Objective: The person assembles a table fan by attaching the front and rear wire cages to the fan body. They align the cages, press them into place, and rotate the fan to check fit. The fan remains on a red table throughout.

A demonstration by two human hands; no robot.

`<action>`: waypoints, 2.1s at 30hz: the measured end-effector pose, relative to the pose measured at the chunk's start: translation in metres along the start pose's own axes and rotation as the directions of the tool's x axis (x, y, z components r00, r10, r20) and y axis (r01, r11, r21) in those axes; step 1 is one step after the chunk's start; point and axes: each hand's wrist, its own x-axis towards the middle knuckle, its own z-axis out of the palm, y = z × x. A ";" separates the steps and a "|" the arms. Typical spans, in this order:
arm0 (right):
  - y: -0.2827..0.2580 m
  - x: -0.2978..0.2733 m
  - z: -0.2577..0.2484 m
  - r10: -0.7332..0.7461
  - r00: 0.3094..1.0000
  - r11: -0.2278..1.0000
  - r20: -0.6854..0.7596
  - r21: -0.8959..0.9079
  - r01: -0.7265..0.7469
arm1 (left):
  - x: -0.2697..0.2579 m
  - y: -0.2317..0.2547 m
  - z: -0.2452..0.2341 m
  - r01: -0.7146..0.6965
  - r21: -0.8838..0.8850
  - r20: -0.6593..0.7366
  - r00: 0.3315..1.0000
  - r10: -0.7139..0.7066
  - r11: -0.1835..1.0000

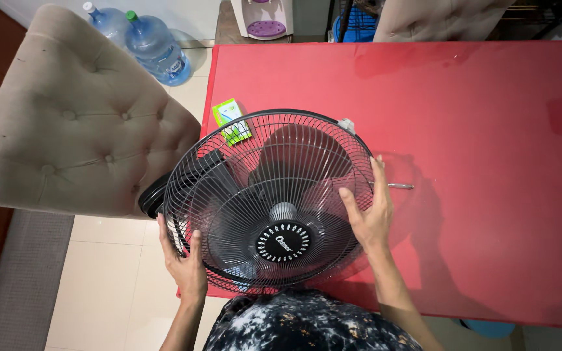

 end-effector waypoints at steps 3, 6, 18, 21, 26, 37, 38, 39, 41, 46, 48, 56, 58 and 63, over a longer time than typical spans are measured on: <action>-0.001 0.001 0.004 0.042 0.999 0.999 0.006 0.003 -0.042 | -0.003 0.004 0.003 0.042 -0.036 0.006 0.999 -0.042 0.998; 0.002 -0.002 0.003 0.063 0.998 0.998 0.010 -0.023 -0.063 | -0.006 0.006 0.004 0.059 0.013 0.026 0.998 -0.059 0.998; 0.025 0.010 0.011 0.129 0.992 0.991 0.017 0.032 -0.129 | -0.001 0.011 0.018 0.087 0.034 0.019 0.996 -0.088 0.996; 0.034 0.009 0.015 0.116 0.993 0.991 0.001 0.066 -0.115 | 0.002 0.017 0.021 0.086 0.056 0.003 0.996 -0.086 0.995; 0.050 0.011 0.017 0.112 0.994 0.990 -0.017 -0.080 -0.113 | 0.003 0.026 0.026 0.080 0.114 -0.015 0.997 -0.079 0.990; 0.068 0.029 0.000 -0.004 0.998 0.999 0.064 0.052 0.001 | 0.002 0.022 0.033 0.060 0.140 -0.019 0.998 -0.058 0.988; 0.071 0.029 -0.001 -0.019 0.998 0.998 0.059 0.058 0.016 | 0.003 0.020 0.034 0.048 0.160 -0.019 0.999 -0.045 0.986; 0.073 0.029 0.000 -0.035 0.998 0.997 0.056 0.065 0.031 | 0.003 0.018 0.034 0.036 0.180 -0.020 0.999 -0.033 0.983; 0.078 0.028 0.001 -0.038 0.998 0.998 0.051 0.061 0.035 | 0.003 0.015 0.036 0.026 0.232 -0.040 0.999 -0.017 0.972; 0.085 0.029 0.007 -0.068 0.997 0.996 0.040 0.057 0.066 | 0.003 0.015 0.039 0.020 0.262 -0.082 0.997 0.002 0.965; 0.085 0.029 0.009 -0.095 0.995 0.995 0.038 0.038 0.094 | 0.004 0.015 0.039 0.004 0.272 -0.098 0.995 0.024 0.962; 0.079 0.040 0.011 -0.102 0.993 0.991 0.052 -0.083 0.107 | 0.003 0.011 0.035 0.028 0.264 -0.106 0.994 0.001 0.964; 0.072 0.044 0.011 -0.103 0.994 0.991 0.046 -0.085 0.107 | 0.003 0.006 0.033 0.039 0.287 -0.106 0.994 -0.009 0.957; 0.057 0.051 0.013 -0.104 0.994 0.991 0.042 -0.082 0.107 | 0.001 -0.021 0.023 0.104 0.357 -0.122 0.990 -0.064 0.928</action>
